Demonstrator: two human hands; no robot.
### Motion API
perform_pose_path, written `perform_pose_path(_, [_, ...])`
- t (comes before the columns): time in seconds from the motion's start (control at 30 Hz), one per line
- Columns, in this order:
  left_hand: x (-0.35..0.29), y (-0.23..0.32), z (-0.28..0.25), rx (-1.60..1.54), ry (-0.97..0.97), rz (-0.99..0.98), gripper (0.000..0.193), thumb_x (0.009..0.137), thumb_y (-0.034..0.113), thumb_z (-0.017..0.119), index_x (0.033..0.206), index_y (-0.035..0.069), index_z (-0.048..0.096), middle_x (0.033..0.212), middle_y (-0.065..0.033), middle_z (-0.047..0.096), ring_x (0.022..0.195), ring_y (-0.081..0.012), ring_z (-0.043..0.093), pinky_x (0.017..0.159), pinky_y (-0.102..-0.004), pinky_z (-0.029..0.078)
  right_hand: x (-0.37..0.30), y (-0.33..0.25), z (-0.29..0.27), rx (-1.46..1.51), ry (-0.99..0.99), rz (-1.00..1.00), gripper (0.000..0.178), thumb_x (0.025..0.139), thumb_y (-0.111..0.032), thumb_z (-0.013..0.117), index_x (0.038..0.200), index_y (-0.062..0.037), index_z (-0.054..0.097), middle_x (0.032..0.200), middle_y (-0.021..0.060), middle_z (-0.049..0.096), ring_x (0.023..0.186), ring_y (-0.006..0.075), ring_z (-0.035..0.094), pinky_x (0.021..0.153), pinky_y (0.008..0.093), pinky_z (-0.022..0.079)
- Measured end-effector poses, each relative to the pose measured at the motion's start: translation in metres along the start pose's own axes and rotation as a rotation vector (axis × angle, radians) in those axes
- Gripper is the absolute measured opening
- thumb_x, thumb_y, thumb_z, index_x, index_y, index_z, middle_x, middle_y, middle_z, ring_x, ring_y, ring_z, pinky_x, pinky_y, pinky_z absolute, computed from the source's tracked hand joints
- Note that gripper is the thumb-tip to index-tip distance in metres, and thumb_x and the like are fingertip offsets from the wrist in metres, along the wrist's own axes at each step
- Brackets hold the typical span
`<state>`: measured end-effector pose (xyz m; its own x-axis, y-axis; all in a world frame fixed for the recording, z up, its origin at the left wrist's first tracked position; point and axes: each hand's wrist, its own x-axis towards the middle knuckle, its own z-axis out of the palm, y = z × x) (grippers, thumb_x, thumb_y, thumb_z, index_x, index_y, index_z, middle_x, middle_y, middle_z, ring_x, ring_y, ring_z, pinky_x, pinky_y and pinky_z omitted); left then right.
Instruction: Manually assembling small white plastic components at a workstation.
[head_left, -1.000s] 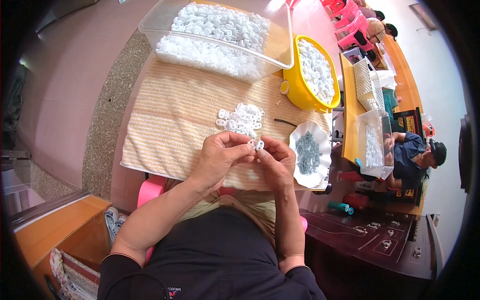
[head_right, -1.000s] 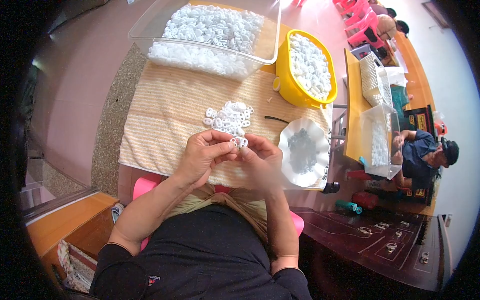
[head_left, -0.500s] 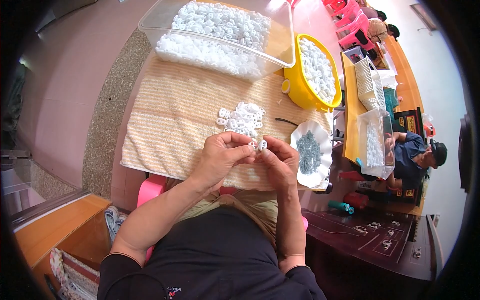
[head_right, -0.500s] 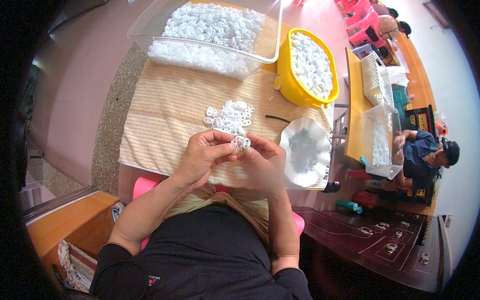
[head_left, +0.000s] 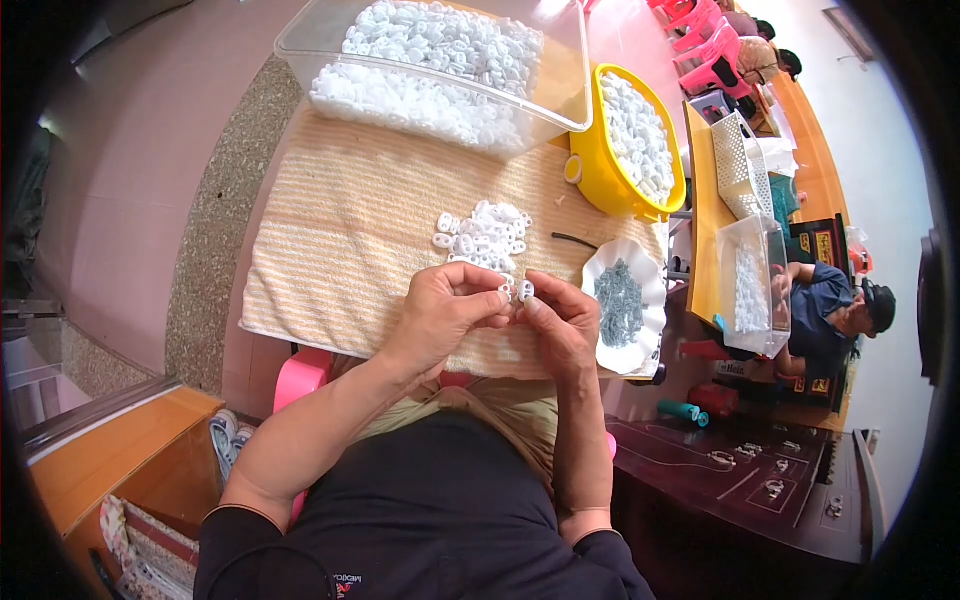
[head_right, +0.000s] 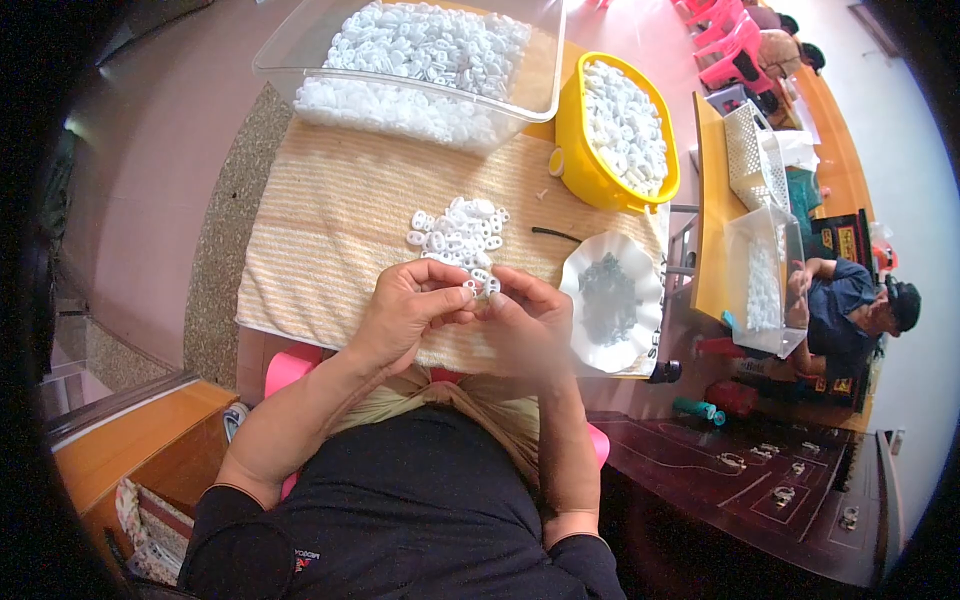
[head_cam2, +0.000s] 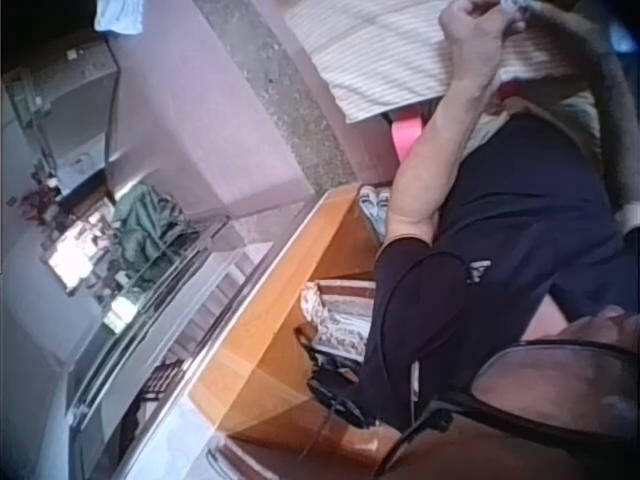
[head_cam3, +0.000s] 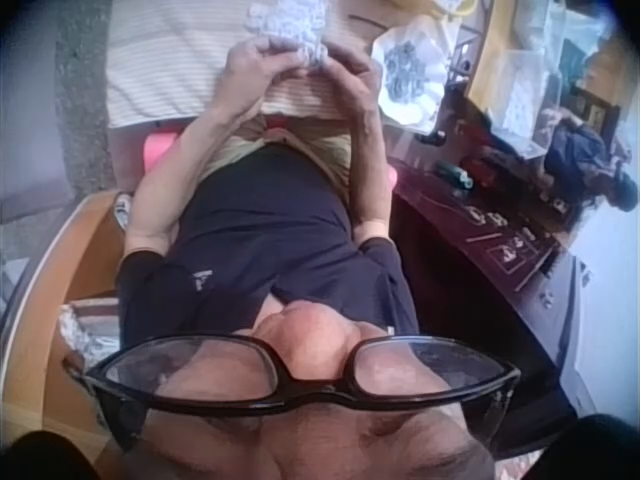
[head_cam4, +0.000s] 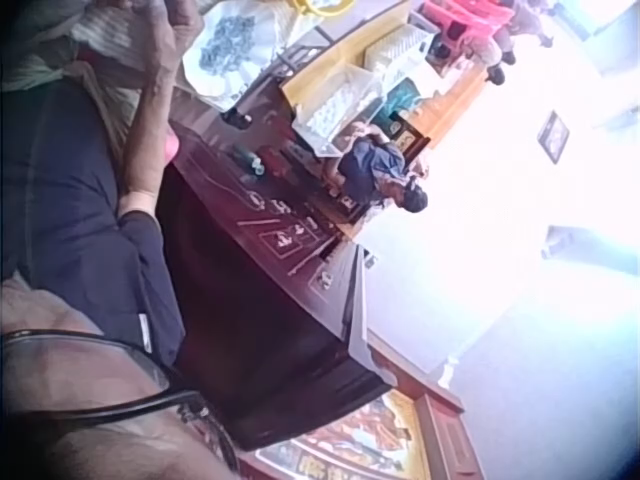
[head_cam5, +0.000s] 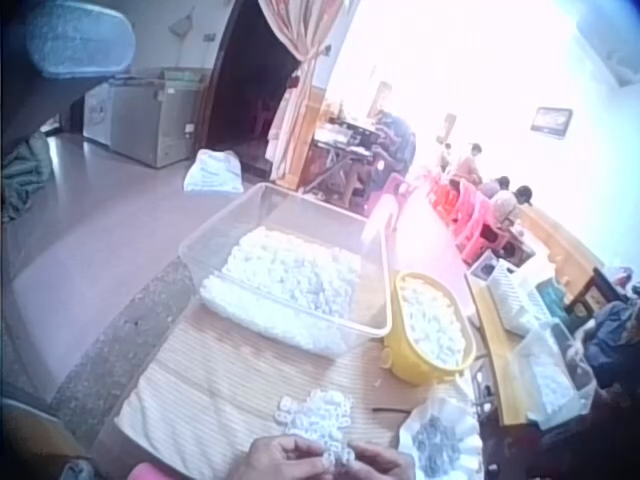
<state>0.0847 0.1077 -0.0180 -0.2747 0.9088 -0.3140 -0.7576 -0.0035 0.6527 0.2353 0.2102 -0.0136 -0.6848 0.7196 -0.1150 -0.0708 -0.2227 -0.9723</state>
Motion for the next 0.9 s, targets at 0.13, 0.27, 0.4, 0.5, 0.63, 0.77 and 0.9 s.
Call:
perform_pose_path(0.13, [-0.0004, 0.0007, 0.0001, 0.009, 0.008, -0.007, 0.016, 0.084, 0.002, 0.067, 0.098, -0.004, 0.061, 0.092, -0.0119, 0.068, 0.078, -0.0148, 0.066, 0.071, -0.0262, 0.057, 0.0002, -0.0030, 0.0013, -0.005, -0.021, -0.003, 0.031, 0.086, 0.006, 0.059, 0.117, 0.0073, 0.058, 0.100, 0.0117, 0.066, 0.084, 0.0185, 0.066, 0.077, 0.0308, 0.056])
perform_pose_path(0.27, [-0.0004, 0.0009, 0.0004, 0.008, 0.004, -0.008, 0.016, 0.084, 0.002, 0.067, 0.098, -0.004, 0.061, 0.090, -0.0119, 0.068, 0.078, -0.0149, 0.066, 0.072, -0.0262, 0.056, -0.0003, -0.0025, 0.0009, 0.017, -0.035, 0.008, 0.031, 0.086, 0.006, 0.059, 0.117, 0.0078, 0.058, 0.100, 0.0133, 0.067, 0.085, 0.0191, 0.066, 0.078, 0.0316, 0.055])
perform_pose_path(0.4, [-0.0008, 0.0010, 0.0007, -0.001, -0.002, -0.010, 0.016, 0.084, 0.002, 0.067, 0.097, -0.004, 0.061, 0.089, -0.0120, 0.068, 0.076, -0.0155, 0.065, 0.071, -0.0262, 0.055, -0.0011, -0.0011, -0.0006, 0.001, -0.028, 0.031, 0.030, 0.086, 0.006, 0.059, 0.116, 0.0082, 0.058, 0.099, 0.0145, 0.067, 0.086, 0.0191, 0.067, 0.079, 0.0317, 0.055])
perform_pose_path(0.5, [-0.0008, 0.0013, 0.0009, -0.004, -0.002, -0.014, 0.016, 0.084, 0.002, 0.067, 0.097, -0.004, 0.061, 0.088, -0.0122, 0.067, 0.076, -0.0158, 0.065, 0.071, -0.0263, 0.055, -0.0010, -0.0011, 0.0003, -0.003, -0.020, 0.031, 0.031, 0.086, 0.005, 0.060, 0.116, 0.0083, 0.058, 0.099, 0.0143, 0.067, 0.085, 0.0190, 0.067, 0.079, 0.0312, 0.054])
perform_pose_path(0.63, [-0.0015, 0.0026, 0.0009, -0.001, 0.000, -0.022, 0.015, 0.084, 0.002, 0.067, 0.097, -0.004, 0.061, 0.088, -0.0122, 0.067, 0.076, -0.0158, 0.065, 0.071, -0.0262, 0.055, -0.0016, -0.0018, 0.0004, -0.001, -0.020, 0.043, 0.031, 0.085, 0.005, 0.060, 0.116, 0.0087, 0.058, 0.099, 0.0141, 0.067, 0.085, 0.0192, 0.066, 0.079, 0.0313, 0.055])
perform_pose_path(0.77, [-0.0008, 0.0022, -0.0005, 0.017, -0.005, -0.027, 0.015, 0.085, 0.001, 0.066, 0.098, -0.005, 0.061, 0.088, -0.0124, 0.067, 0.077, -0.0159, 0.066, 0.072, -0.0260, 0.056, -0.0015, -0.0018, -0.0011, -0.028, -0.023, 0.052, 0.031, 0.085, 0.005, 0.059, 0.116, 0.0087, 0.058, 0.099, 0.0138, 0.067, 0.085, 0.0192, 0.066, 0.078, 0.0311, 0.056])
perform_pose_path(0.9, [-0.0008, 0.0021, -0.0009, 0.038, -0.004, -0.039, 0.016, 0.085, 0.001, 0.066, 0.098, -0.005, 0.061, 0.089, -0.0122, 0.067, 0.078, -0.0163, 0.066, 0.071, -0.0260, 0.056, -0.0016, -0.0018, -0.0003, -0.016, -0.012, 0.050, 0.031, 0.086, 0.005, 0.058, 0.117, 0.0088, 0.058, 0.099, 0.0142, 0.067, 0.084, 0.0194, 0.067, 0.077, 0.0309, 0.056])
